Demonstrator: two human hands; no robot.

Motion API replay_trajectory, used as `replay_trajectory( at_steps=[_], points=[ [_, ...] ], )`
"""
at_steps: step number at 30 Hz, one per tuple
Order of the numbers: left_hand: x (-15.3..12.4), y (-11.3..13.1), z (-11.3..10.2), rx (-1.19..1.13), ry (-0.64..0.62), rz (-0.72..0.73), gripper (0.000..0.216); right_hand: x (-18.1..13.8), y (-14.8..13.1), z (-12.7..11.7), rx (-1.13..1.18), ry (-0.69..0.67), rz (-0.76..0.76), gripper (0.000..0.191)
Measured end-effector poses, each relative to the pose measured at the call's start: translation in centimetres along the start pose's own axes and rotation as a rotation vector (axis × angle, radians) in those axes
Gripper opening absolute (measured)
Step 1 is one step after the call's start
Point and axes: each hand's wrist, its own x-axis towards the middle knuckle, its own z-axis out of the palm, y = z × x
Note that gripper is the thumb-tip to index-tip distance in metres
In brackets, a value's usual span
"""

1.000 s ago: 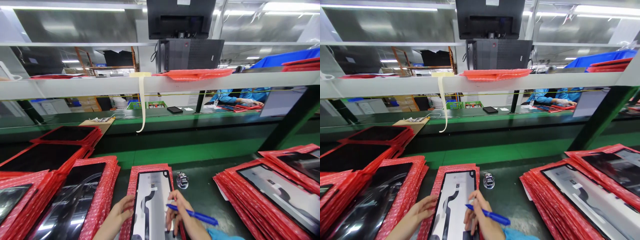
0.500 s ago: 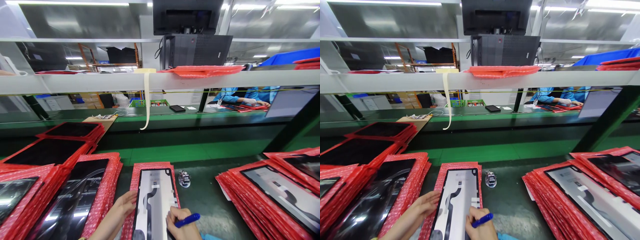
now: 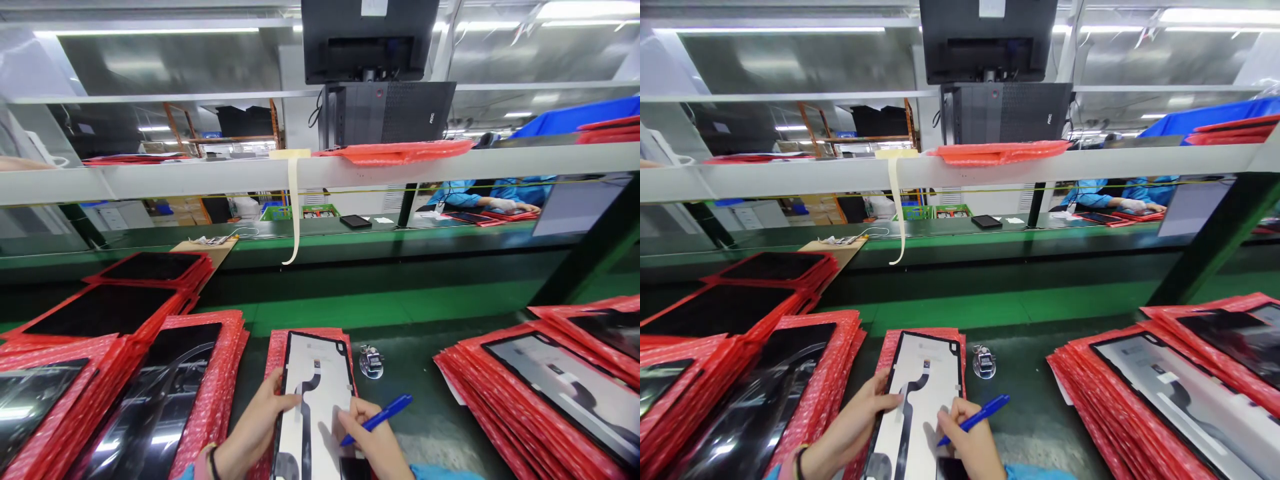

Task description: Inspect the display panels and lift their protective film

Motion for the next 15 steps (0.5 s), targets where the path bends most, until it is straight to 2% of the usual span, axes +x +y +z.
replay_trajectory(
  at_steps=[3,6,11,15],
  points=[
    [-0.2,-0.7,1.2,0.005,-0.005,-0.001,0.055,0.2,-0.8,-0.8,0.061,0.019,-0.021,0.053],
    [-0.2,-0.6,1.4,0.037,0.046,0.044,0.055,0.4,-2.5,-2.8,0.086,0.093,-0.062,0.051],
    [-0.6,2.2,1.6,0.089,0.123,0.153,0.06,0.2,-7.3,-6.3,0.123,0.238,-0.175,0.036],
    [-1.7,4.6,2.6,0.074,0.132,0.197,0.062,-0.5,-10.8,-6.9,0.122,0.211,-0.215,0.041]
  ],
)
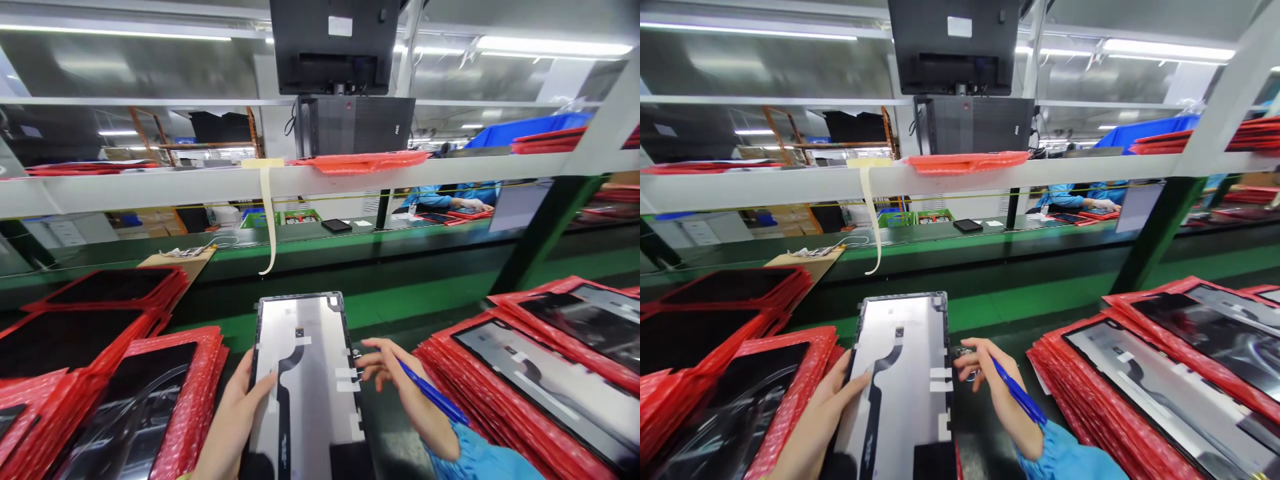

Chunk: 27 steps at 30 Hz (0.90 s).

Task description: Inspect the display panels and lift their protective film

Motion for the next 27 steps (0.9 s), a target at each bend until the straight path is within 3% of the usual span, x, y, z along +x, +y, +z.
replay_trajectory(
  at_steps=[6,11,13,16,21,24,27],
  points=[
    [-1.1,2.6,0.9,-0.032,0.064,0.055,0.073,-1.5,-2.7,1.5,0.083,-0.179,0.084,0.033],
    [-1.4,3.4,1.2,-0.058,0.087,0.102,0.081,-2.4,-4.5,2.8,-0.033,0.035,-0.025,0.022],
    [-1.4,3.3,1.2,-0.073,0.069,0.121,0.079,-2.1,-5.1,3.3,-0.171,0.033,-0.077,0.009],
    [-1.3,3.1,1.3,-0.038,0.073,0.153,0.078,-1.0,-5.5,3.9,-0.281,-0.021,-0.116,0.026],
    [-1.2,3.3,1.6,-0.055,0.105,0.178,0.074,0.1,-4.2,4.2,-0.255,0.009,-0.088,0.03],
    [-0.8,3.4,1.4,-0.128,0.046,0.168,0.068,0.1,-2.9,3.7,-0.132,0.151,-0.014,0.023],
    [-0.1,3.2,1.0,-0.131,-0.025,0.178,0.056,0.4,-1.9,2.9,0.043,0.162,0.095,0.039]
  ],
)
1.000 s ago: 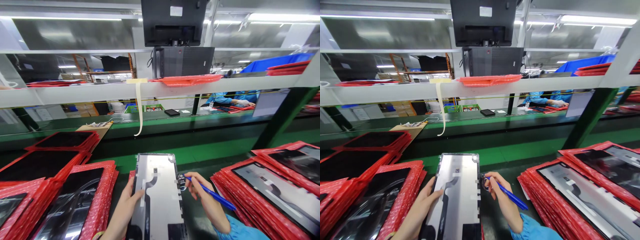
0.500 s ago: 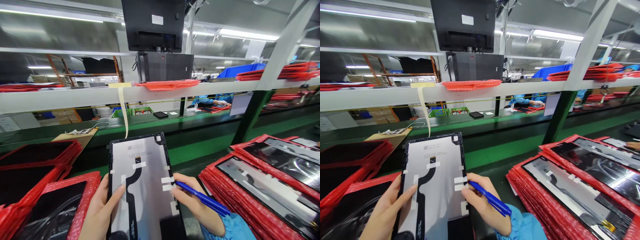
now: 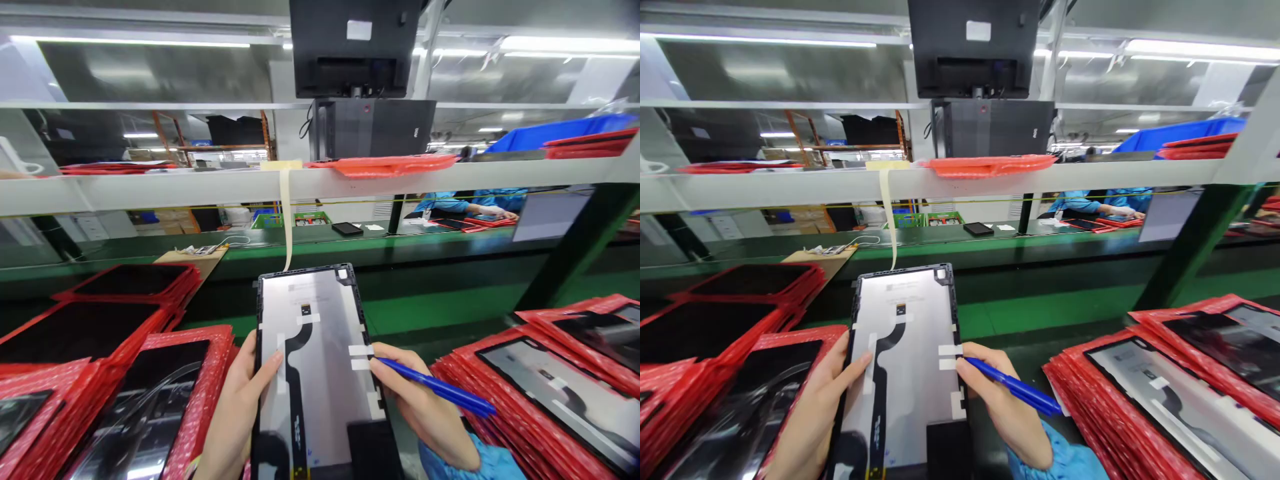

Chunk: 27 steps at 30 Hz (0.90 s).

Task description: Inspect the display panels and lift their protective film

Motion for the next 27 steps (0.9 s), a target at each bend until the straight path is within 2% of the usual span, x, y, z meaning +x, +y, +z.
replay_trajectory(
  at_steps=[3,6,8,11,14,17,19,21,23,25,27],
  points=[
    [0.4,-0.3,-0.3,0.004,-0.016,0.012,0.045,0.7,0.4,-0.5,0.101,-0.137,0.128,0.036],
    [0.3,0.0,0.1,-0.023,-0.012,0.02,0.047,1.2,0.8,-0.6,0.161,-0.13,0.16,0.032],
    [0.0,0.3,0.4,-0.008,0.011,0.042,0.051,1.5,1.0,-0.4,0.162,-0.125,0.136,0.034],
    [-0.6,0.6,0.4,0.102,0.078,0.121,0.054,2.1,0.8,-0.1,0.091,-0.201,0.052,0.047],
    [-1.1,0.4,-0.6,0.352,0.153,0.252,0.039,2.2,0.1,0.0,0.035,-0.19,-0.088,0.044],
    [-0.9,-0.3,-1.8,0.692,0.139,0.561,0.02,1.4,-0.8,0.0,0.097,-0.214,-0.099,0.033],
    [-0.4,-0.6,-2.2,0.89,-0.019,0.882,0.022,0.7,-1.0,0.2,0.239,-0.338,0.0,0.038],
    [0.2,-0.6,-2.1,1.027,-0.25,1.205,0.039,0.1,-0.9,0.4,0.437,-0.474,0.095,0.049],
    [0.8,-0.4,-1.8,1.113,-0.418,1.446,0.047,0.0,-0.3,0.5,0.586,-0.553,0.167,0.047],
    [1.3,-0.2,-1.5,1.177,-0.484,1.581,0.046,0.1,0.3,0.4,0.62,-0.563,0.232,0.045],
    [1.6,0.0,-1.4,1.243,-0.507,1.628,0.045,0.2,0.8,0.1,0.583,-0.559,0.266,0.046]
  ],
)
